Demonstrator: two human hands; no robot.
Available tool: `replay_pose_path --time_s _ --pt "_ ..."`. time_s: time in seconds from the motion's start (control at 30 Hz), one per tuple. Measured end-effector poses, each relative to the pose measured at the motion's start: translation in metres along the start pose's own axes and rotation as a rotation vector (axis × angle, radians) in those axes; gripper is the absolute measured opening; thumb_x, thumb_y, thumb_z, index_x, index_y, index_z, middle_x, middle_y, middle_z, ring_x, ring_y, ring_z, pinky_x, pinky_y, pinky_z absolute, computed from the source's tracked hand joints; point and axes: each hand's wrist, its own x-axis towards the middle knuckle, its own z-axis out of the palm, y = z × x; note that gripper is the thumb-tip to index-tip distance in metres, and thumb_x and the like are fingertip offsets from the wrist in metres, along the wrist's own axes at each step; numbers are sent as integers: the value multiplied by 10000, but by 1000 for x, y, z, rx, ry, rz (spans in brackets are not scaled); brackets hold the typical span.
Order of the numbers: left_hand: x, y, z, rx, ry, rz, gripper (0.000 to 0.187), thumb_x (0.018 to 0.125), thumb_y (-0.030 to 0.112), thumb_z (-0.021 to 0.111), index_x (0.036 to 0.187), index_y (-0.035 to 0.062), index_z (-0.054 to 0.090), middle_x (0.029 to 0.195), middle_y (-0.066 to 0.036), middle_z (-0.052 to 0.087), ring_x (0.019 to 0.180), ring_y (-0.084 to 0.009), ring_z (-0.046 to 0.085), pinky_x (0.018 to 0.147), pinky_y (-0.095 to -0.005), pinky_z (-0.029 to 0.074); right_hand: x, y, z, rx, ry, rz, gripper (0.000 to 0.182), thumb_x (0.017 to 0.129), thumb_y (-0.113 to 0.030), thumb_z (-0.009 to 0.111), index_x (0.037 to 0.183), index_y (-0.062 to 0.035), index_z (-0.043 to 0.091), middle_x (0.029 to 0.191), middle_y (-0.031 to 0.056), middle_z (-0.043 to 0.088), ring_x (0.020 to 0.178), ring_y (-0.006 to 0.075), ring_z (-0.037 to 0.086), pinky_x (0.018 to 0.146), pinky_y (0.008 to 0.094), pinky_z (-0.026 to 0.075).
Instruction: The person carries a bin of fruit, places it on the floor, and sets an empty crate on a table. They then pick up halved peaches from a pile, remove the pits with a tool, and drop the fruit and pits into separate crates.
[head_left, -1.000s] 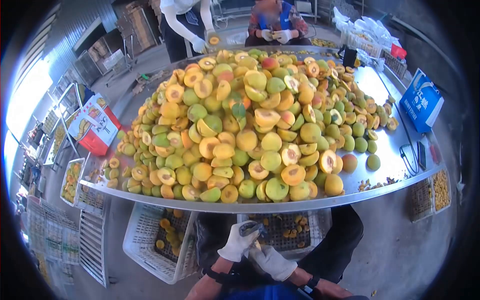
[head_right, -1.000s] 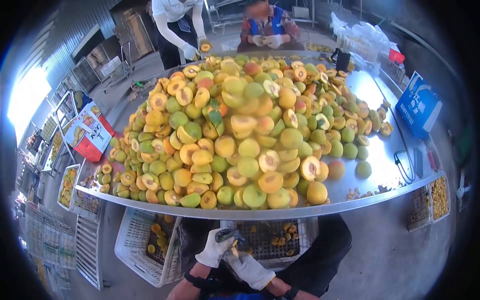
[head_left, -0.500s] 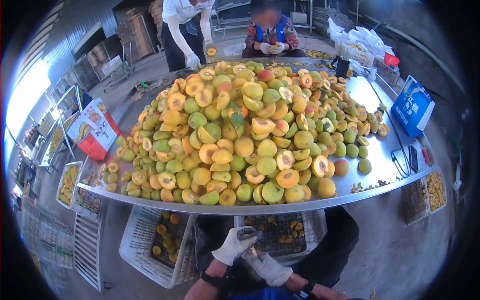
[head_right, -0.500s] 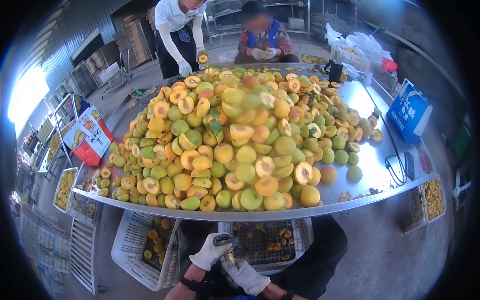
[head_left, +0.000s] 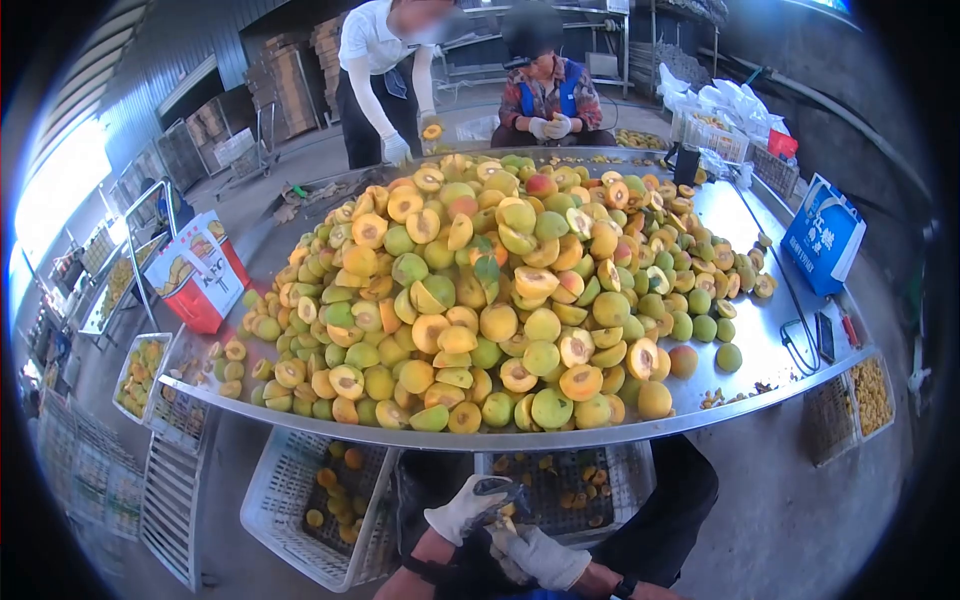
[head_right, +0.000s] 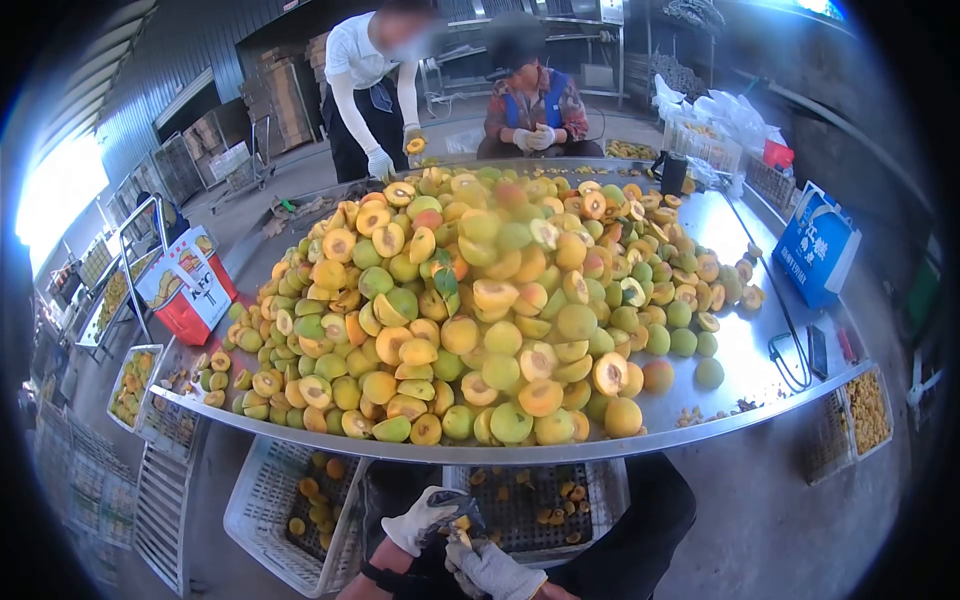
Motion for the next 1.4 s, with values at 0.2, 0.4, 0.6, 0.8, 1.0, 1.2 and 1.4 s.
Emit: replay_pose_path --time_s 0.2,0.4,0.6,0.8,1.0,1.2,1.4 --pt "10 -24 -23 254 -69 34 385 856 166 731 1170 -28 624 1037 -75 688 944 -144 635 871 -289 508 5 21 -17 383 -244 83 267 999 -331 523 891 -87 530 644 -22 449 494 91 399 450 234 310" --pt "-20 45 53 340 168 -4 423 841 138 704 1217 6 566 1105 -96 659 969 -161 636 855 -318 527 -1 11 -18 361 -194 -24 276 993 -389 540 902 -129 517 637 -26 465 472 82 406 425 239 303" --pt "-8 7 25 210 129 -4 385 863 75 717 1204 8 551 1097 -121 643 949 -159 633 812 -295 544 1 7 -23 -9 -9 58 385 978 -398 535 788 -64 552 528 -2 463 381 96 429 364 260 306" --pt "-2 0 33 177 137 111 430 847 186 719 1155 -69 562 1065 -148 663 962 -173 647 817 -303 540 9 10 -28 190 -26 85 339 984 -374 549 839 -69 561 575 3 475 421 103 432 390 255 310" --pt "5 4 42 218 357 -24 360 879 98 717 1167 -24 539 1012 -96 658 881 -122 623 771 -265 532 18 16 -29 91 41 89 337 986 -381 550 842 -76 546 583 3 475 423 105 429 386 256 304" --pt "8 -24 26 178 268 153 413 857 86 731 1202 -35 537 1058 -113 654 920 -132 620 795 -274 528 17 16 -32 307 -20 101 355 989 -389 544 821 -77 537 591 4 478 431 104 440 386 254 307" --pt "4 -21 37 209 266 190 390 871 50 702 1207 -34 521 1104 -131 637 967 -155 618 843 -298 534 21 23 -40 147 6 70 377 989 -392 533 795 -69 529 569 6 472 406 104 431 377 256 304"
